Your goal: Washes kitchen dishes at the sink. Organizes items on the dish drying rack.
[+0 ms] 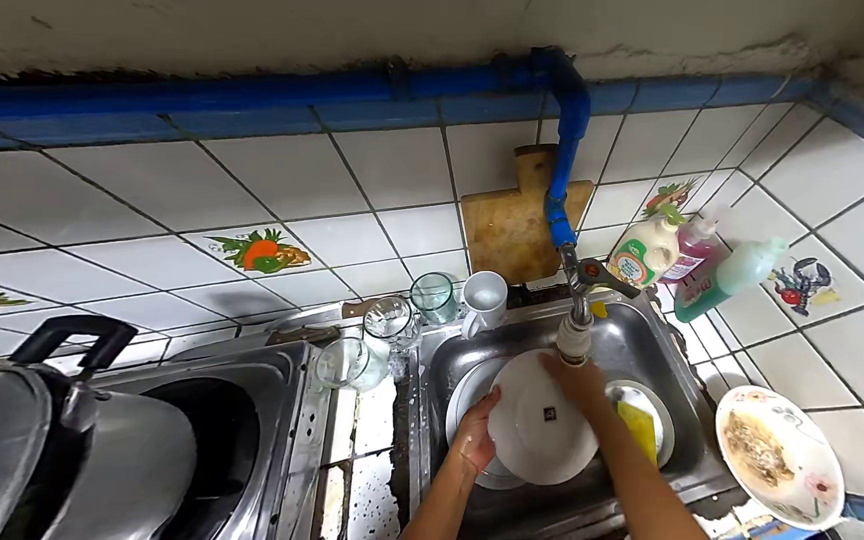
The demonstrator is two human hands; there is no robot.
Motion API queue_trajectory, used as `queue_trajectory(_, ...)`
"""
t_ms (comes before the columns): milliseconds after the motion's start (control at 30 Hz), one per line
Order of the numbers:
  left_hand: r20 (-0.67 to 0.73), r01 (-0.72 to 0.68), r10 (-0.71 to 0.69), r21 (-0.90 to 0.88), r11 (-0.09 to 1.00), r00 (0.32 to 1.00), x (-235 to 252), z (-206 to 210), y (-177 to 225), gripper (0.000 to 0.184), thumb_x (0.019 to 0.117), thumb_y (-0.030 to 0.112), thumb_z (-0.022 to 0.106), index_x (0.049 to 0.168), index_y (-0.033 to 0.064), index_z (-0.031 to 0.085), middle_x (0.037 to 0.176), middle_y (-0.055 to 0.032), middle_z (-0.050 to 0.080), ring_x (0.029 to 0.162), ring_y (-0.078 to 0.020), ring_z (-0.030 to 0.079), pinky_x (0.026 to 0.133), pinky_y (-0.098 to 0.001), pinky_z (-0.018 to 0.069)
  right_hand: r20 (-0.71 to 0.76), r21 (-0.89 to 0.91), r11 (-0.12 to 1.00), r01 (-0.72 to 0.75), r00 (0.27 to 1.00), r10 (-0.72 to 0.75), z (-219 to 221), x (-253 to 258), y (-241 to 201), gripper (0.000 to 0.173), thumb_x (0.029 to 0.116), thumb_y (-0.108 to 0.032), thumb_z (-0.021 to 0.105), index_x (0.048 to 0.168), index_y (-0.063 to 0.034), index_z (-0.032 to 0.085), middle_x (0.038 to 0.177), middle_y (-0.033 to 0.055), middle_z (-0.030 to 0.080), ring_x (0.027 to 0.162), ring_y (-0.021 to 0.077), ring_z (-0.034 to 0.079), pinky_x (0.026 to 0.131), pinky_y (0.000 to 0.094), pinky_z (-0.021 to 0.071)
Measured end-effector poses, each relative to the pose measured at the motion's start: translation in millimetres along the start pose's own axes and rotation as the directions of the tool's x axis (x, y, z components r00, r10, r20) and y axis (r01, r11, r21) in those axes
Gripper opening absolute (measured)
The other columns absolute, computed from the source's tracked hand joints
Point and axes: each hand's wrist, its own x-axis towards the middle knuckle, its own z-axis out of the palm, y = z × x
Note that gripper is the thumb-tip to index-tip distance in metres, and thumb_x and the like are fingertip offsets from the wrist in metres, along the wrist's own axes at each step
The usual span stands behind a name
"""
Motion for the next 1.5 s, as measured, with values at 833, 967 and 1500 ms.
queue_trajectory(833,0.067,0.005,-0.098,0.800,0.600,0.993,-16.1,35.4,49.0,0.038,0.1038,0.011,0.057,0.138,-0.0040,0.050,0.121,-0.0197,0.063,0.104,-0.0228,0.065,0.089,-0.0409,0.0553,0.367,0.109,0.963,0.246,0.891,-0.269,-36.8,-62.2,35.6,0.039,0.0939,0.009,0.053,0.130,0.0025,0.066,0.141,0.0214,0.060,0.136,0.0322,0.054,0.116,0.0483,0.0389)
queue_trajectory(967,-0.082,0.106,-0.068,0.810,0.577,0.994,-35.5,33.5,66.9,0.034,0.1049,0.016,0.057,0.134,-0.0016,0.055,0.116,-0.0188,0.065,0.100,-0.0234,0.066,0.085,-0.0411,0.0557,0.109,0.836,0.525,-0.160,0.986,0.127,1.7,-11.2,4.6,0.018,0.1034,-0.005,0.056,0.119,0.0035,0.060,0.096,0.0080,0.069,0.080,0.0112,0.068,0.071,0.0262,0.0571)
queue_trajectory(1500,-0.055,0.103,-0.094,0.211,0.972,0.994,4.3,28.2,-48.7,0.030,0.1026,0.002,0.053,0.132,-0.0015,0.048,0.108,-0.0145,0.065,0.090,-0.0196,0.066,0.079,-0.0356,0.0575,0.132,0.963,0.231,-0.141,0.990,0.055,-16.5,-11.4,-5.4,0.024,0.1097,-0.004,0.035,0.115,0.0052,0.056,0.094,0.0113,0.071,0.083,0.0164,0.072,0.077,0.0294,0.0615)
